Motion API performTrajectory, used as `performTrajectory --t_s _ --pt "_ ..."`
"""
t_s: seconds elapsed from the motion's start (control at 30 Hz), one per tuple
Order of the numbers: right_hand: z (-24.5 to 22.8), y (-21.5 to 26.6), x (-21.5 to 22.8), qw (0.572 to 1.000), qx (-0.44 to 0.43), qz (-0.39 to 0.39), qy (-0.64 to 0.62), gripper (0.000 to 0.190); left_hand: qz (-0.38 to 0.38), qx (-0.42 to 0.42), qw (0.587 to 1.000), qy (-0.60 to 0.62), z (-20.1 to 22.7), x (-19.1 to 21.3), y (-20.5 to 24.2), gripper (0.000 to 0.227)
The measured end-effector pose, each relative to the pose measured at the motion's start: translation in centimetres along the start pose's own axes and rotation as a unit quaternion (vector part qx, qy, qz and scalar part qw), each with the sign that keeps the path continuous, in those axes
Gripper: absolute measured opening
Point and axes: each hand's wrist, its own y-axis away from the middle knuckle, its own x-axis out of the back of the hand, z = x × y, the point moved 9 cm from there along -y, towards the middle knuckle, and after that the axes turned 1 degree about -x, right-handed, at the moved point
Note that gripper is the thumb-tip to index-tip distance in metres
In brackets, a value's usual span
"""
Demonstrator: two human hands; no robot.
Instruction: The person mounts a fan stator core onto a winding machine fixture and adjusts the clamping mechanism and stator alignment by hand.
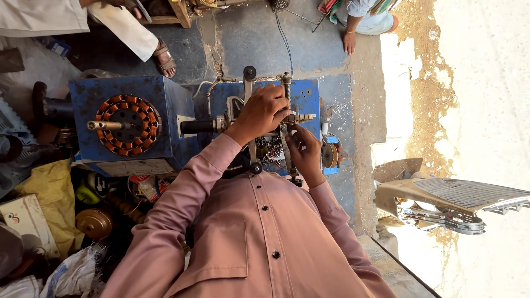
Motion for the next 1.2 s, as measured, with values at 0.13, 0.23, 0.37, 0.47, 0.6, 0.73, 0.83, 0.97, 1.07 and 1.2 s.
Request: performTrajectory --t_s 0.13,0.23,0.37,0.47,0.6,0.73,0.83,0.97,1.07,1.2 --pt "-0.1 0.1 -0.1 0.999 0.023 0.000 0.034 0.034 -0.005 0.069 0.998 -0.014 -2.7 -1.6 -0.5 0.019" --pt "-1.4 0.1 0.0 0.993 0.068 -0.002 0.099 0.034 -0.032 0.097 0.993 -0.061 -5.3 -3.0 -1.0 0.018" --pt "-4.0 -1.3 2.6 0.986 0.115 0.094 0.077 0.014 -0.032 0.076 0.992 -0.100 -5.9 -4.2 -0.8 0.016" --pt "-6.6 -4.3 2.9 0.966 0.245 0.054 0.056 0.034 0.001 0.051 0.991 -0.121 -4.9 -3.7 -0.3 0.014" --pt "-1.8 -8.3 -0.6 0.990 0.009 -0.137 0.034 0.048 0.035 0.049 0.990 -0.125 -3.1 -1.3 1.0 0.014" --pt "-0.4 -8.4 -0.9 0.987 0.003 -0.160 0.010 0.047 0.090 0.102 0.989 -0.054 -0.9 0.7 4.7 0.015" --pt "1.1 -8.8 -1.5 0.981 0.003 -0.187 0.054 0.043 0.069 0.189 0.972 0.119 -0.1 -1.1 7.1 0.019" --pt "2.6 -8.9 -1.9 0.974 -0.015 -0.202 0.097 0.035 0.057 0.101 0.992 -0.049 2.6 -1.3 7.5 0.027" --pt "2.2 -9.1 -1.9 0.977 -0.009 -0.200 0.074 0.034 0.010 0.124 0.988 -0.087 1.8 -2.0 7.7 0.018" --pt "-0.5 -8.8 -0.4 0.986 0.029 -0.091 0.133 0.022 -0.058 0.065 0.991 -0.101 2.4 -4.9 7.9 0.029"
